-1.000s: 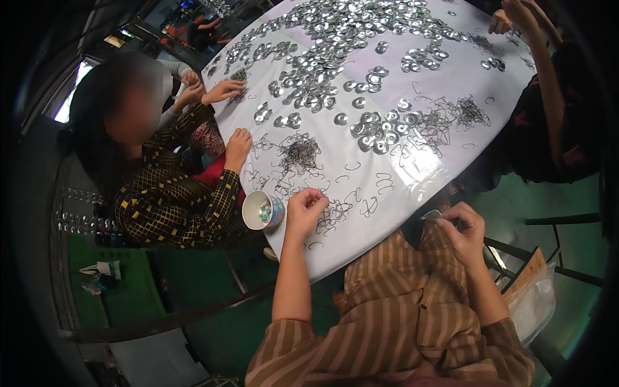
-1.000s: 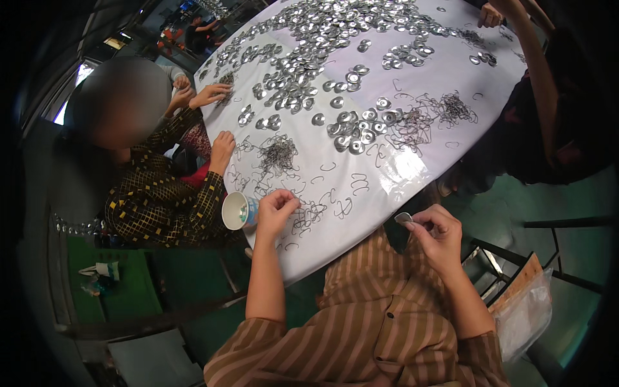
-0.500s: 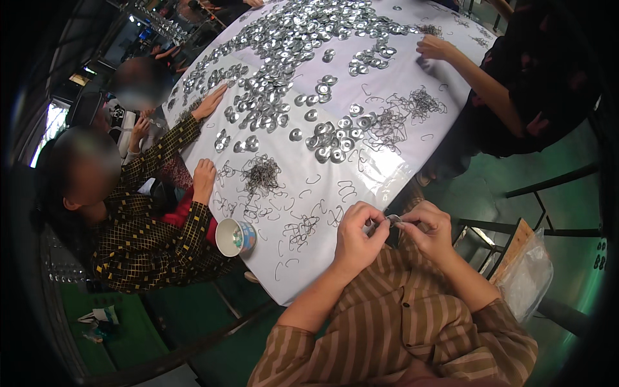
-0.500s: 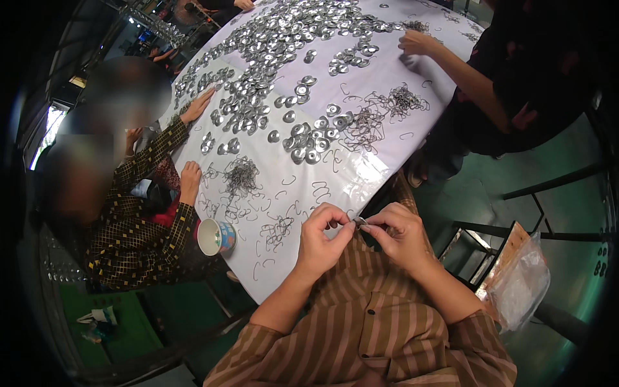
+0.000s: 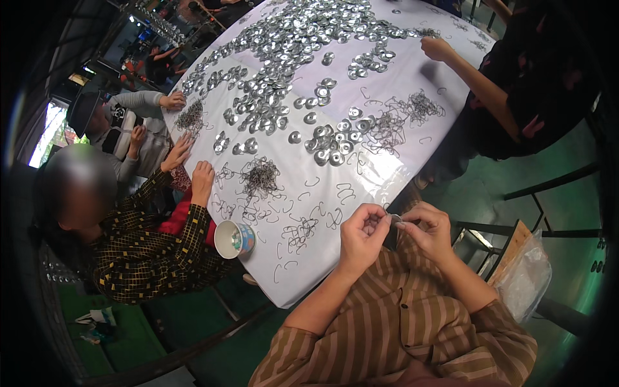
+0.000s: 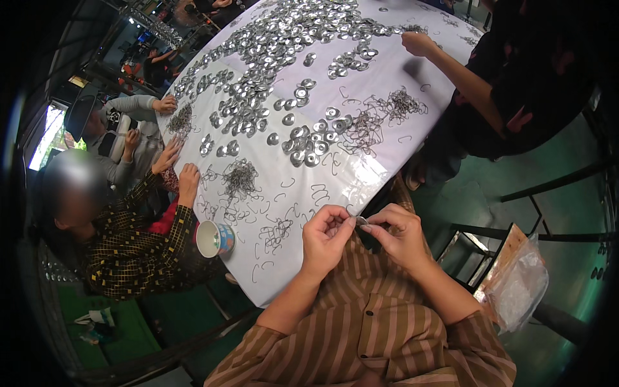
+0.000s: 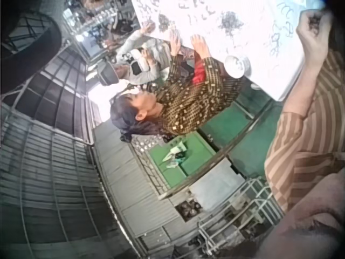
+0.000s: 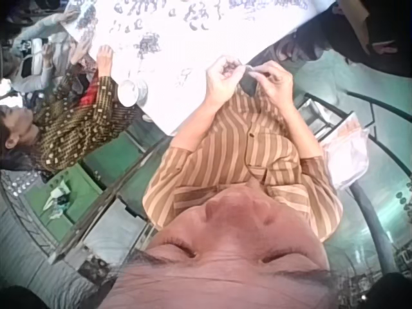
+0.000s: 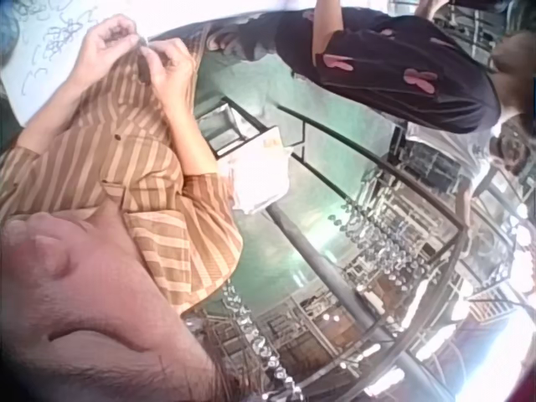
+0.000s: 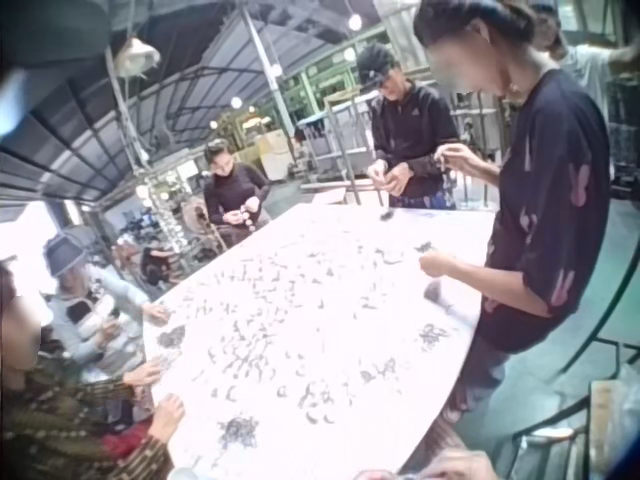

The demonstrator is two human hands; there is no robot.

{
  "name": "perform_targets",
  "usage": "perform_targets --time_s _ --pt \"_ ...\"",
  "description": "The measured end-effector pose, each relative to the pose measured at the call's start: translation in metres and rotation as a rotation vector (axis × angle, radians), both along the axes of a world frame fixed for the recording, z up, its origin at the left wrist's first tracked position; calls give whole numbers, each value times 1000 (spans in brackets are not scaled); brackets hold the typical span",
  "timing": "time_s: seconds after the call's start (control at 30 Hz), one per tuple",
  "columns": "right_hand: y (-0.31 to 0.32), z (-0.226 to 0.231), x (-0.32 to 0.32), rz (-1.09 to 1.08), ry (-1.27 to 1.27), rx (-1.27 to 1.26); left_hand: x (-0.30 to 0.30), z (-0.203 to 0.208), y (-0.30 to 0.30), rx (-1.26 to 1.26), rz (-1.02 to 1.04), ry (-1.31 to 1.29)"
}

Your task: The person assembles metal components by threading small wire hooks through silver discs by hand, then hangs the finished chain on a vertical metal rack.

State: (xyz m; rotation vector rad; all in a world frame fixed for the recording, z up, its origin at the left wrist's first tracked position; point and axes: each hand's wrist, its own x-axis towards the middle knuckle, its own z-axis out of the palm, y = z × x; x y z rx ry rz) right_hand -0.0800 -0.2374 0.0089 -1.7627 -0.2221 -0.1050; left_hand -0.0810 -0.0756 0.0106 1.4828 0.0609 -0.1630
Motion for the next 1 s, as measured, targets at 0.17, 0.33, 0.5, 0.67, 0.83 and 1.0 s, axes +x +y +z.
perform_targets --time_s 0.17,0.33,0.5,0.67,0.83,1.0 --pt "-3 -3 6 64 -79 -21 6 -5 2 178 -53 -378" --pt "-11 -21 48 84 -146 -33 -1 4 5 263 -153 -346" --pt "37 -48 118 34 -373 -556 -5 -4 2 294 -151 -422" --pt "81 -69 160 -19 -484 -923 -12 1 4 313 -122 -387" --pt "80 -71 171 -47 -451 -811 -14 -2 5 338 -107 -375" --pt "44 -25 136 99 4 -229 -12 -14 1 316 -55 -420"
